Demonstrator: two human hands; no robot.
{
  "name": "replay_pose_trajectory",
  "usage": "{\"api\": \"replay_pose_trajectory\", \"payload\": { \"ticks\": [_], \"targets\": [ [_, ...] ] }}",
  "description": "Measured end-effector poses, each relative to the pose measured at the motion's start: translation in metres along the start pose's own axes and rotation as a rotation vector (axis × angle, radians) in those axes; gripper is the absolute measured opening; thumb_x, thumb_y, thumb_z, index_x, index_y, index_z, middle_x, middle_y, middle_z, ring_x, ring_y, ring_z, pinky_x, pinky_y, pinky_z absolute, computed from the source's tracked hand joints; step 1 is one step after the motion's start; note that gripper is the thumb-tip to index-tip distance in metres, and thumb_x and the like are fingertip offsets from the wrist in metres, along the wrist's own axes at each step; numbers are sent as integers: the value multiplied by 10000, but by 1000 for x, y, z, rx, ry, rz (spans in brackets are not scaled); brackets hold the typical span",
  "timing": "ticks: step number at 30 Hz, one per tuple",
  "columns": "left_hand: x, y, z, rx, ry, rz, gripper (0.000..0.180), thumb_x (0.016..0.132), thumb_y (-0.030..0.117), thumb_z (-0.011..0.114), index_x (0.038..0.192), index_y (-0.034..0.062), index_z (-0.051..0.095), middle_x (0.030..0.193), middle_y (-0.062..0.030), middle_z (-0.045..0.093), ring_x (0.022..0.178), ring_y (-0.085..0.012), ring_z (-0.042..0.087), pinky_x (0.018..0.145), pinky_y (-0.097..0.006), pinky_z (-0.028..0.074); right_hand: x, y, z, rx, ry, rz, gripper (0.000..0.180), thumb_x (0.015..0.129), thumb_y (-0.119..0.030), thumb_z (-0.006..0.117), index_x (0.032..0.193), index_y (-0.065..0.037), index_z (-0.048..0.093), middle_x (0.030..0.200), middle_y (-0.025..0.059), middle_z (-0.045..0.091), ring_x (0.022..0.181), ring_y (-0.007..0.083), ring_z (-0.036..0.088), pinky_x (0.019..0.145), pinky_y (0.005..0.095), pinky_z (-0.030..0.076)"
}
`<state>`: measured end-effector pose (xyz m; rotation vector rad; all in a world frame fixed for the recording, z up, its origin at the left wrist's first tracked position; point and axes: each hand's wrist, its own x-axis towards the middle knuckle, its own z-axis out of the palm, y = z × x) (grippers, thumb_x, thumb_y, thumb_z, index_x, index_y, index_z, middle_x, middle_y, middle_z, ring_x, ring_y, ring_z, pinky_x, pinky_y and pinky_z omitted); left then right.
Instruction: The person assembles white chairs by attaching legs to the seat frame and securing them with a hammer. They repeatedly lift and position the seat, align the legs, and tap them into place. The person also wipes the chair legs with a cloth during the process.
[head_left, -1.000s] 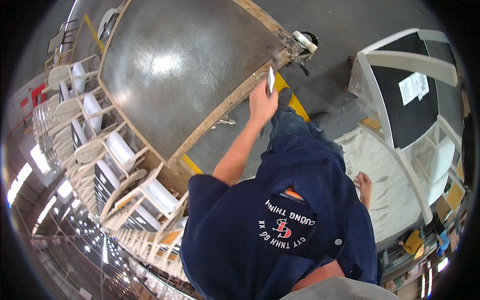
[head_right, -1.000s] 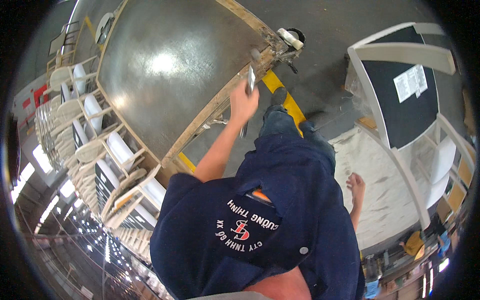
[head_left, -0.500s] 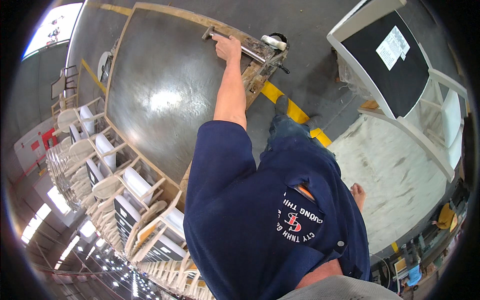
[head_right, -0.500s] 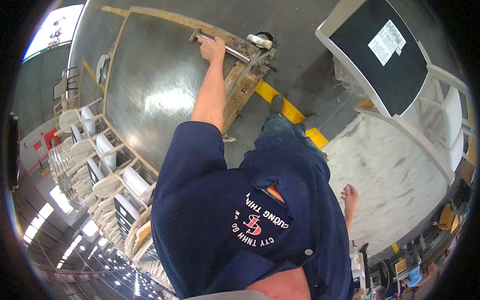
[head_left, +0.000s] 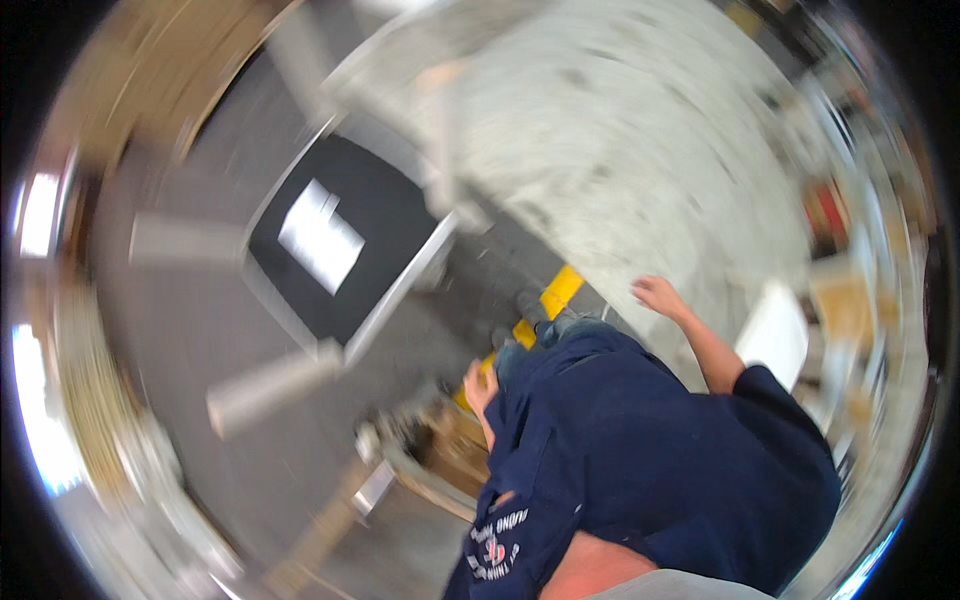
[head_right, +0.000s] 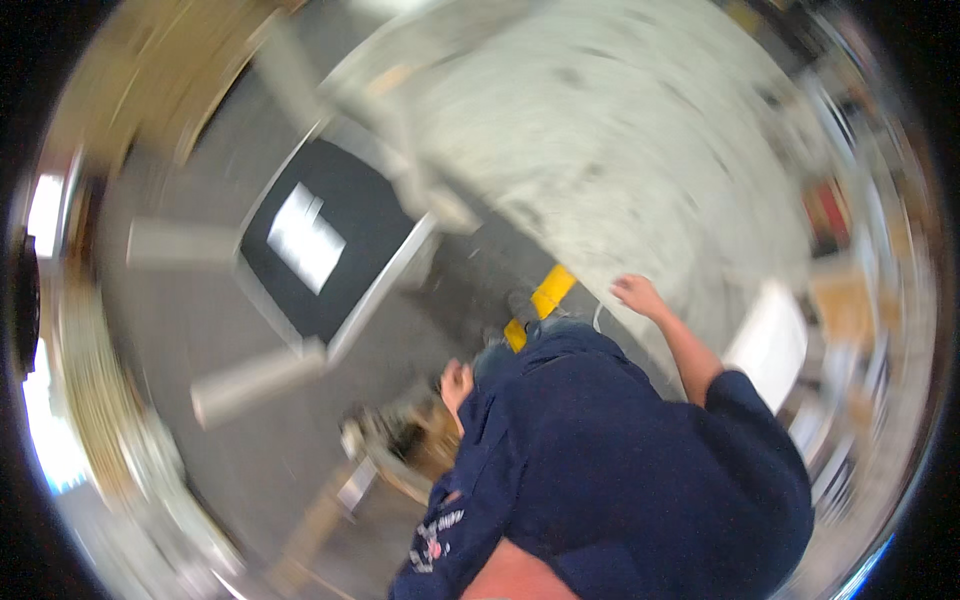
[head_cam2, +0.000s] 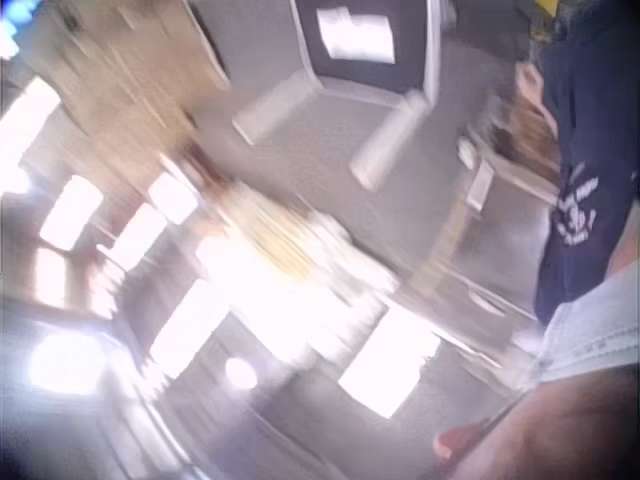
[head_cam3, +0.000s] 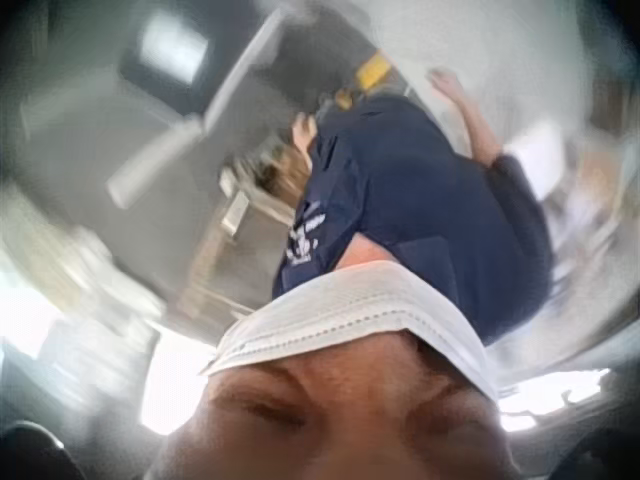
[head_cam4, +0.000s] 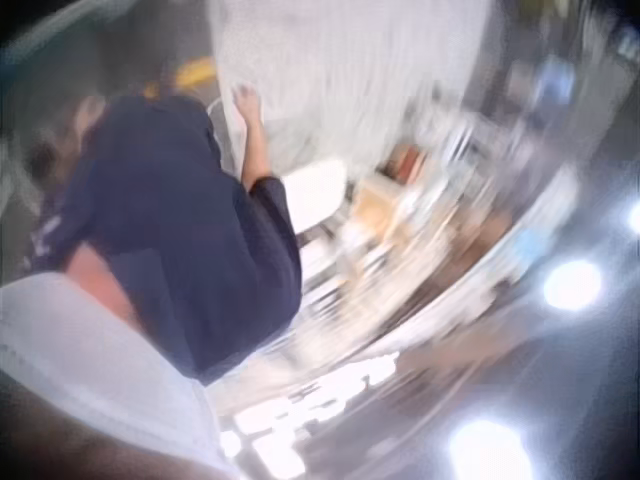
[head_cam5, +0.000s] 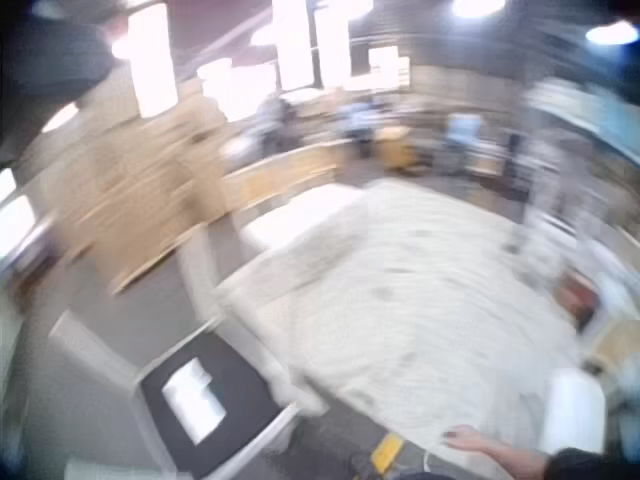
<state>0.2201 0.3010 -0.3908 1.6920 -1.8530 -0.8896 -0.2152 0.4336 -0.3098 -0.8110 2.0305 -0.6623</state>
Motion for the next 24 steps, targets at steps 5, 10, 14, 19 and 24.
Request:
{"api": "replay_pose_trajectory", "payload": {
  "ticks": [5, 10, 14, 19, 24],
  "targets": [
    [60, -30, -28, 321, -707, 120, 290, 815, 255, 626, 973, 24, 702, 843, -224, 687, 819, -412, 657, 762, -444, 519, -104, 47, 39, 181, 252, 217, 313, 876, -271, 614, 1031, -4, 664, 820, 102, 698, 672, 153, 653, 634, 302, 515],
    [107, -81, -51, 567, -1018, 478, 285, 826, 263, 605, 899, 4, 698, 912, -234, 682, 914, -412, 654, 803, -461, 512, -239, 123, 124, 431, 562, 712, 286, 825, -236, 627, 982, -3, 681, 703, 72, 672, 582, 164, 634, 563, 317, 512],
    [119, -61, 38, 629, -1137, 668, 293, 824, 262, 611, 925, 0, 696, 920, -226, 686, 923, -406, 655, 809, -448, 516, -333, 191, 171, 656, 624, 1007, 240, 811, -196, 615, 917, 11, 676, 683, 89, 645, 570, 183, 620, 534, 339, 516],
    [58, 143, 193, 675, -1175, 831, 312, 836, 253, 601, 1002, 3, 689, 908, -217, 692, 883, -372, 674, 788, -437, 523, -356, 237, 150, 1142, 880, 1055, 311, 839, -285, 652, 959, 2, 665, 787, 98, 652, 652, 203, 632, 619, 367, 532],
    [-62, 328, 322, 396, -1224, 350, 334, 871, 202, 549, 1111, 3, 670, 813, -143, 702, 609, -185, 661, 535, -310, 514, -338, 329, 1, 1586, 1128, 620, 471, 918, -416, 611, 1186, -31, 571, 1040, 62, 629, 911, 160, 611, 745, 369, 527]
  ]
}}
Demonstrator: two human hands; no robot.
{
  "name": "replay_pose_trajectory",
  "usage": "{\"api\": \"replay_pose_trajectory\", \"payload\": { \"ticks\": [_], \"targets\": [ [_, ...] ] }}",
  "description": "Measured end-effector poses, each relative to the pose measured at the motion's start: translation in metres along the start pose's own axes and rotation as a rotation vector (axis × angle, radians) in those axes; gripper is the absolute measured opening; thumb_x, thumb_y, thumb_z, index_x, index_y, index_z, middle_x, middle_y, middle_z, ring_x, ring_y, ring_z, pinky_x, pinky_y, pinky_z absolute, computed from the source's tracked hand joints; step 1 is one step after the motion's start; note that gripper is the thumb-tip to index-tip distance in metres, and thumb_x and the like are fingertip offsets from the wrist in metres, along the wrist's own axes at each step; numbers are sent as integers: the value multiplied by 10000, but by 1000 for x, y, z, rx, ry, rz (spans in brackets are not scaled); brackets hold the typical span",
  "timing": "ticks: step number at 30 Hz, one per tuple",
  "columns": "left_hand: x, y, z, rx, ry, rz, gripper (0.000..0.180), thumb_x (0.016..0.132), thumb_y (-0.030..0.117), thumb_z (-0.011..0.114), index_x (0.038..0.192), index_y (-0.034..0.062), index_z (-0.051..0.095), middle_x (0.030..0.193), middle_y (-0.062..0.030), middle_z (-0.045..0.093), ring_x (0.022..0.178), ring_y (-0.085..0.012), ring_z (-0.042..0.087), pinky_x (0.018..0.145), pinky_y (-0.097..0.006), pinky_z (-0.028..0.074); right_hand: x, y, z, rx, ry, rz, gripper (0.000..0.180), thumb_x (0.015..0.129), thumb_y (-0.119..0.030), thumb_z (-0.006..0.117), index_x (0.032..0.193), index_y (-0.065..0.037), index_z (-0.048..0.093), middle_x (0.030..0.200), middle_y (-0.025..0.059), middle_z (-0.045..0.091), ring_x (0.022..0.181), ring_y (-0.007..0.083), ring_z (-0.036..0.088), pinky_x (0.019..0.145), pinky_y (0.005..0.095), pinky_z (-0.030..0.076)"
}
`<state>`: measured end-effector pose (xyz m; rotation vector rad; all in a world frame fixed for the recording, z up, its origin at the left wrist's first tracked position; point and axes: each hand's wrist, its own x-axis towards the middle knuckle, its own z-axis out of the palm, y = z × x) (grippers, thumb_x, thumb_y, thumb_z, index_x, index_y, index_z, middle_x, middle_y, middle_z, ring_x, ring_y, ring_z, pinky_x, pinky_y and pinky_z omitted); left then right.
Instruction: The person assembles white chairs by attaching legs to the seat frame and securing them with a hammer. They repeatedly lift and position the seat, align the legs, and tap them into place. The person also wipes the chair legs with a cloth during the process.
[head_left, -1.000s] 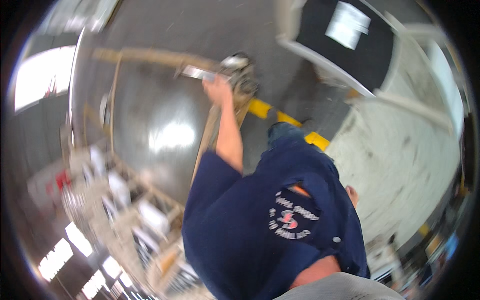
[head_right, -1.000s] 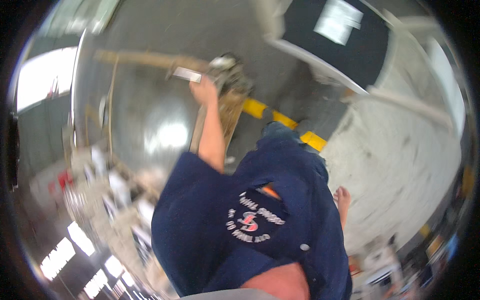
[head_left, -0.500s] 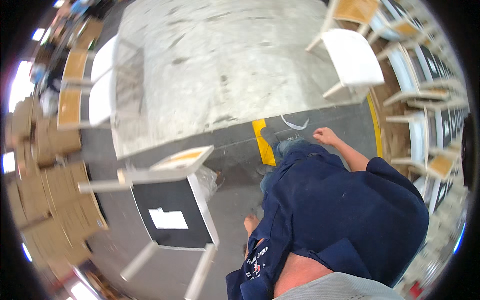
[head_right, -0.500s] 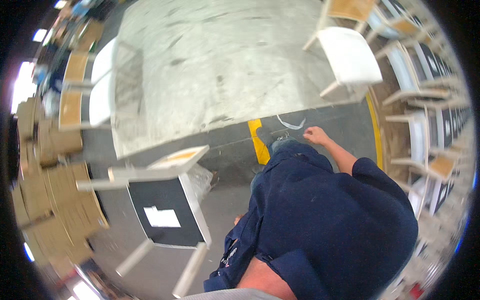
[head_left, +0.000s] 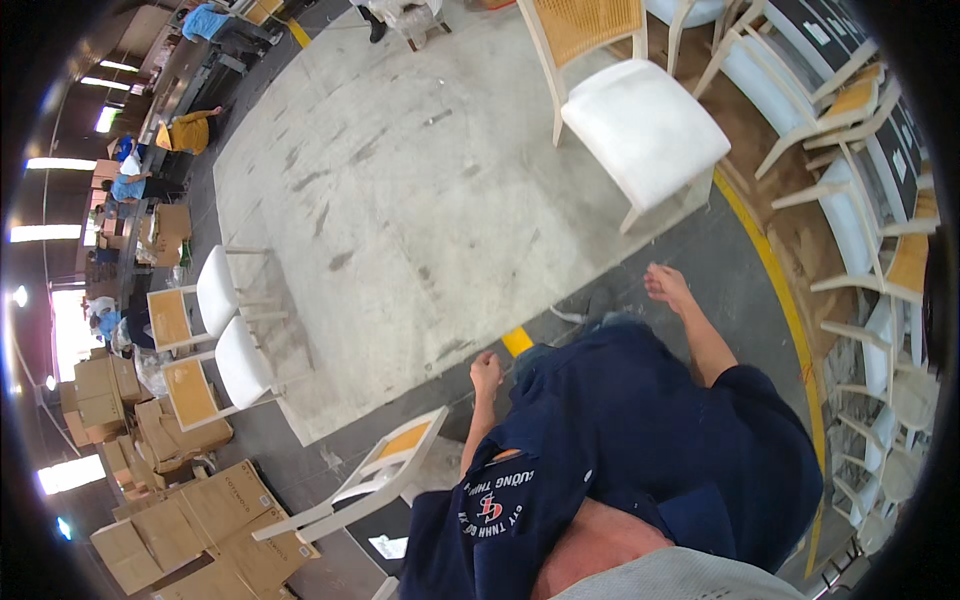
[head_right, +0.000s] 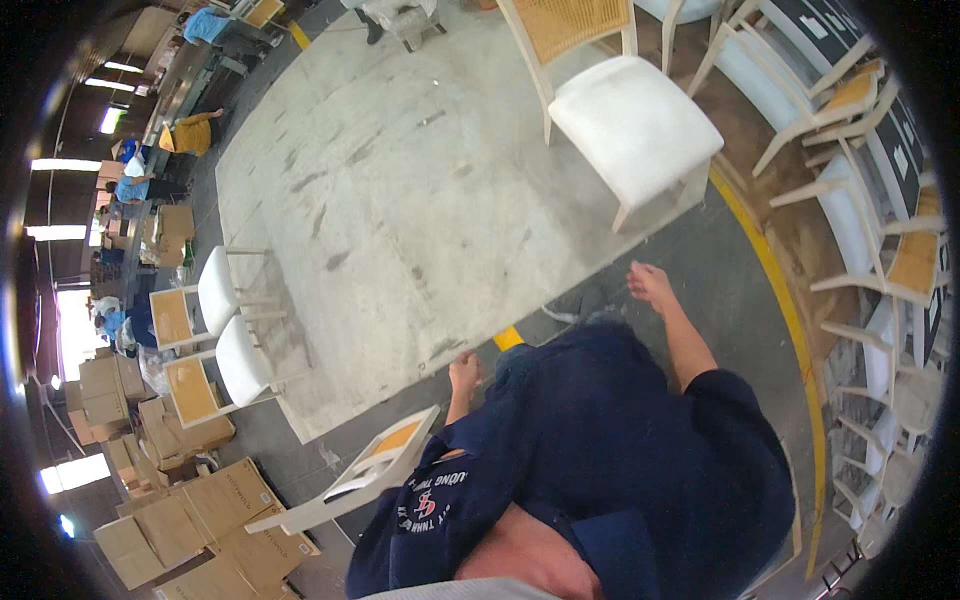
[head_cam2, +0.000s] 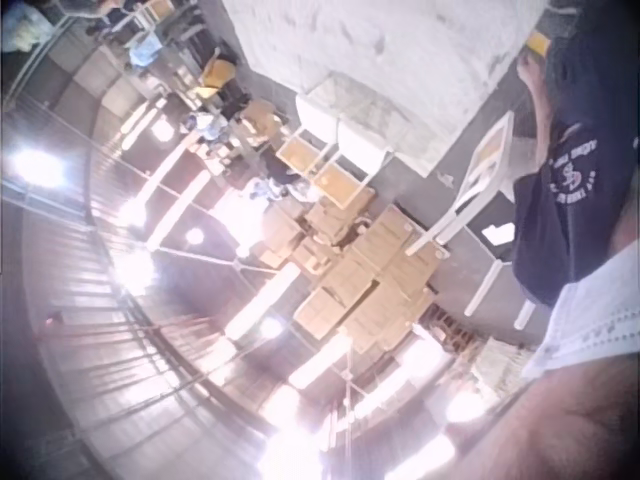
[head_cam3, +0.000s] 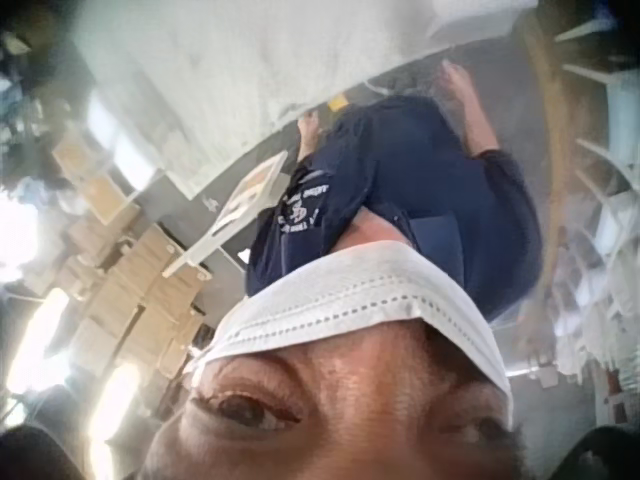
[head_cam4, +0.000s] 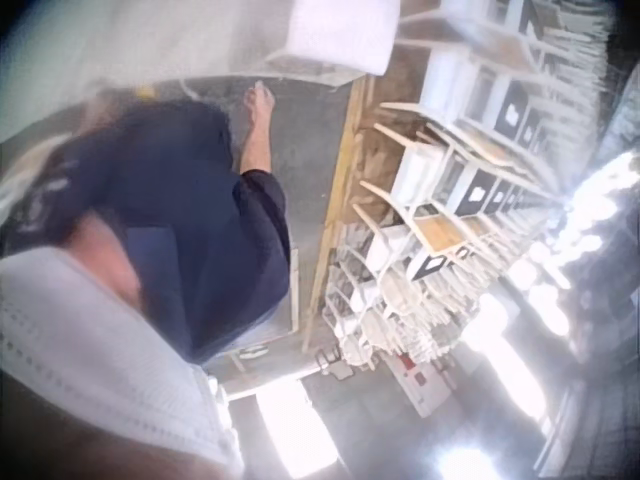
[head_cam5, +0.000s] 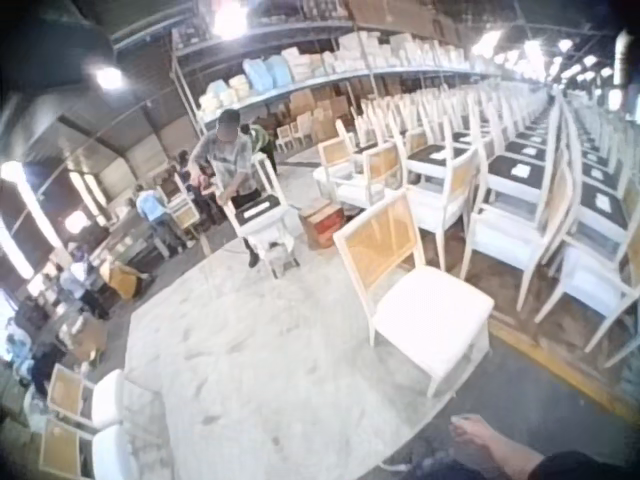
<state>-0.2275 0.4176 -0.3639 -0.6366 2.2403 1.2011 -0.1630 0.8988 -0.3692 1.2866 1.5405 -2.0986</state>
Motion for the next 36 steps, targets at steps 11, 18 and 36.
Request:
{"api": "replay_pose_trajectory", "payload": {
  "ticks": [11, 18, 36],
  "targets": [
    [138, 219, 125, 73, -254, 20, 320, 856, 212, 544, 1059, 6, 681, 741, -86, 669, 574, -144, 619, 479, -295, 505, 220, -359, 23, 168, -165, -288, 761, 912, -684, 411, 1355, -68, 459, 1219, 78, 572, 1150, 200, 517, 997, 455, 374],
    [155, 265, 140, -229, -50, -285, 319, 879, 222, 545, 1102, 20, 650, 808, -83, 670, 624, -152, 629, 488, -297, 506, 381, -453, 20, 420, -167, -121, 1070, 781, -809, 466, 1489, -49, 211, 1425, 121, 402, 1323, 264, 383, 1092, 555, 271],
    [-240, 154, 494, 243, 168, -433, 257, 808, 271, 541, 701, 51, 622, 706, -144, 648, 636, -290, 655, 536, -453, 503, 545, -477, -10, 726, -645, -122, 817, 840, -581, 609, 1465, -146, 313, 1500, 76, 346, 1372, 269, 326, 1081, 662, 261]
  ]
}}
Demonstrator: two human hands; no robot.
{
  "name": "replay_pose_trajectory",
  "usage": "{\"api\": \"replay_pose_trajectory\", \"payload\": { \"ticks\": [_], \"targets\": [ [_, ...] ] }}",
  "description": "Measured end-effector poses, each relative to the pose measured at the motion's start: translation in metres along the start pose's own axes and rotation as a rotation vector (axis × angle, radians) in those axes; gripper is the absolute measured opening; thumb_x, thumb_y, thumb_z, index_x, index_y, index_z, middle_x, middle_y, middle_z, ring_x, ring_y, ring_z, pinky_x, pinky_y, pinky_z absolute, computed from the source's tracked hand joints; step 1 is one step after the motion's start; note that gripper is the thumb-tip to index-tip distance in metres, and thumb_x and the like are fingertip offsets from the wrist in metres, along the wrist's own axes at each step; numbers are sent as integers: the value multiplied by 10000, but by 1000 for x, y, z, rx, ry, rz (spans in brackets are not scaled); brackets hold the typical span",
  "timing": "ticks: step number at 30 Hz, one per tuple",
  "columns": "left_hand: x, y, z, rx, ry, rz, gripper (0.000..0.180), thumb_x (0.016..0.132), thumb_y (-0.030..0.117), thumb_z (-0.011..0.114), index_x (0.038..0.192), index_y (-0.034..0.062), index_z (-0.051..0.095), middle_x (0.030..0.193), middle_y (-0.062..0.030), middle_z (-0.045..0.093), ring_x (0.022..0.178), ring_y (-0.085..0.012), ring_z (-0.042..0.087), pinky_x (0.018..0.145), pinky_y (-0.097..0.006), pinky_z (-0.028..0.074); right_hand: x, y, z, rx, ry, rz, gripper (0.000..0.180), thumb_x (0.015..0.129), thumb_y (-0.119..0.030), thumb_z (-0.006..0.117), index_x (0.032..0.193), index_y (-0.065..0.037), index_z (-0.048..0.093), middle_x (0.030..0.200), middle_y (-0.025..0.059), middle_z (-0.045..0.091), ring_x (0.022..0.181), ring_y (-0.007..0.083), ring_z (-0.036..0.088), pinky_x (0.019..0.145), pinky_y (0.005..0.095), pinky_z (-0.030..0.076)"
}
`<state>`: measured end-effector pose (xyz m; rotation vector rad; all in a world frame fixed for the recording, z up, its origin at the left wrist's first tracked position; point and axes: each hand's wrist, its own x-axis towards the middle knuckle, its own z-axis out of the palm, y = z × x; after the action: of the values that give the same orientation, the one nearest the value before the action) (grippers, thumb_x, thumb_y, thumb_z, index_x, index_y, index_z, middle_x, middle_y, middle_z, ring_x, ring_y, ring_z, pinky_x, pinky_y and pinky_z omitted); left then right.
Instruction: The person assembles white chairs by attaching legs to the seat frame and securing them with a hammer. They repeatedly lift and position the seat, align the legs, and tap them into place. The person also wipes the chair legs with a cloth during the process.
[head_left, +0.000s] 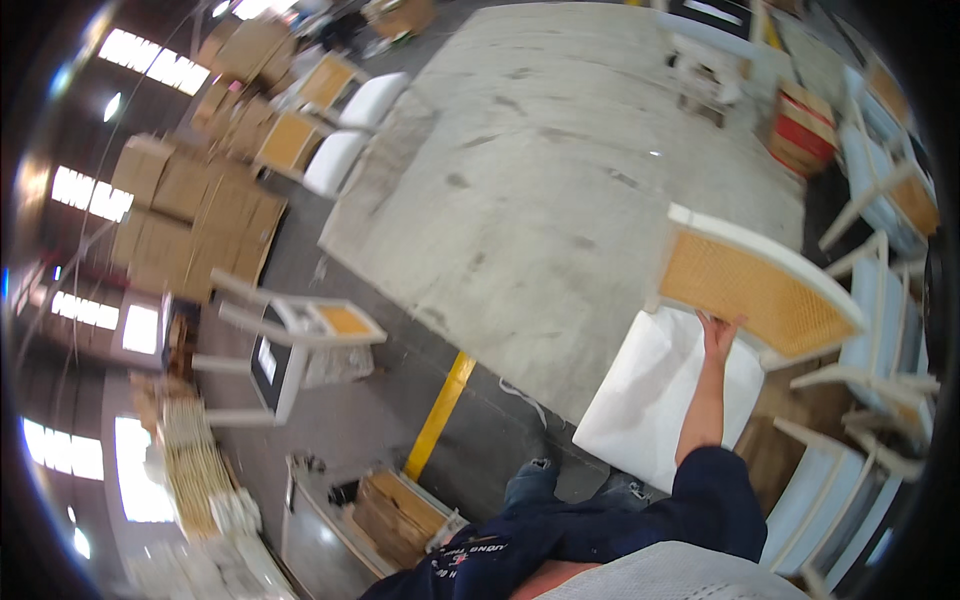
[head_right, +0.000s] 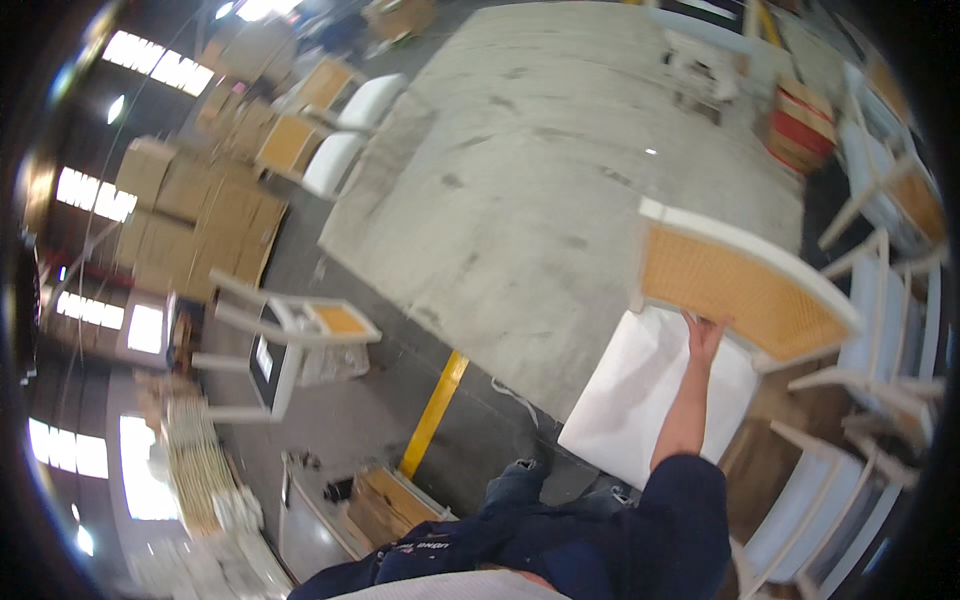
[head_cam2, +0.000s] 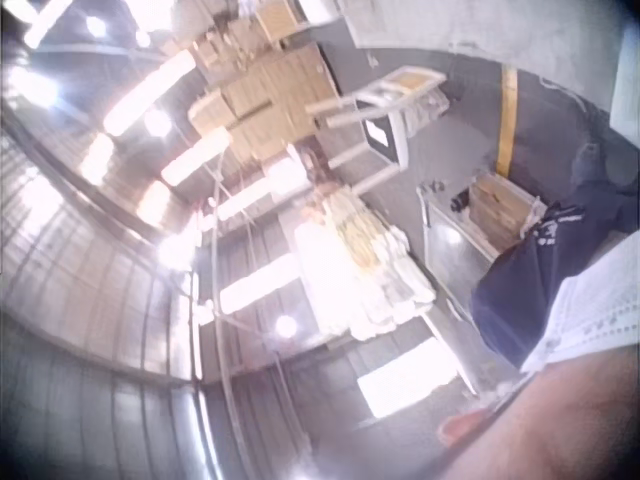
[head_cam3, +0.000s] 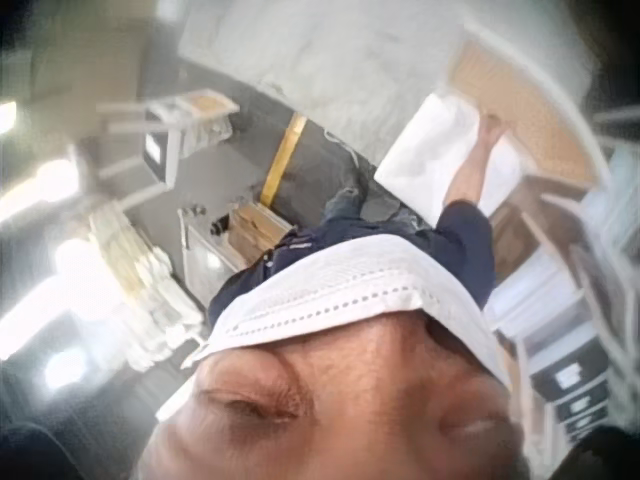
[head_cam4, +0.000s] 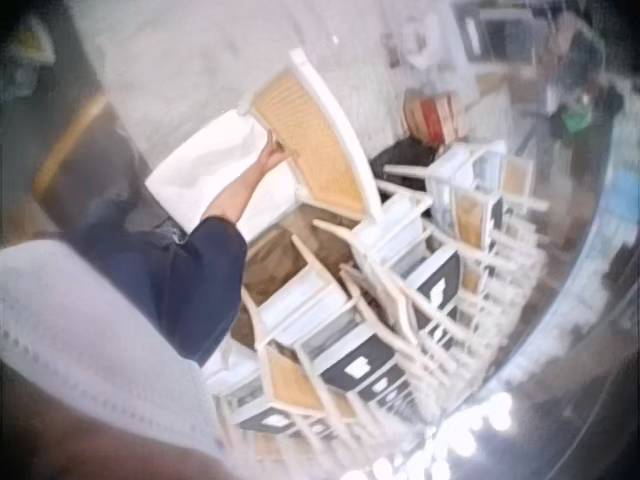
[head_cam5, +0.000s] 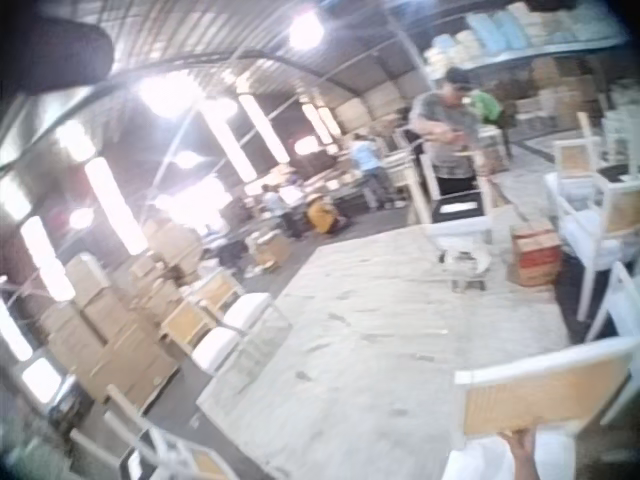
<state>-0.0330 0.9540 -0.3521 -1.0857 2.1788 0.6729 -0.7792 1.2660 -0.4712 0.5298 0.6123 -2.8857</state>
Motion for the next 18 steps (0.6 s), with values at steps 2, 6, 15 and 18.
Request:
{"api": "replay_pose_trajectory", "payload": {
  "ticks": [2, 6, 15, 18],
  "targets": [
    [-27, -12, 24, 193, 67, 145, 263, 809, 280, 520, 714, 55, 620, 730, -154, 655, 646, -304, 659, 548, -461, 509, -42, 12, -6, 29, -145, 60, 827, 837, -506, 649, 1474, -116, 294, 1519, 96, 305, 1402, 287, 267, 1085, 702, 207],
    [-61, -16, 48, -352, 131, -146, 280, 829, 270, 494, 760, 41, 641, 700, -150, 654, 597, -283, 657, 555, -428, 521, -127, 35, 44, 53, -308, 163, 940, 740, -390, 775, 1470, -64, 280, 1533, 149, 230, 1421, 356, 187, 1093, 720, 171],
    [-138, -47, 76, -692, 649, -82, 340, 718, 269, 631, 962, 33, 643, 882, -162, 675, 884, -379, 639, 760, -474, 499, -362, 124, 291, -168, -828, 286, 986, 606, -482, 823, 1399, -72, 405, 1445, 139, 398, 1307, 375, 361, 1111, 654, 239],
    [-136, -62, 66, -668, 611, 43, 595, 730, 271, 666, 1262, 38, 539, 1147, -181, 638, 1035, -373, 606, 841, -448, 501, -444, 147, 423, -185, -1082, 743, 1176, 593, -498, 818, 1476, -14, 211, 1508, 191, 269, 1375, 380, 241, 1150, 599, 157]
  ]
}}
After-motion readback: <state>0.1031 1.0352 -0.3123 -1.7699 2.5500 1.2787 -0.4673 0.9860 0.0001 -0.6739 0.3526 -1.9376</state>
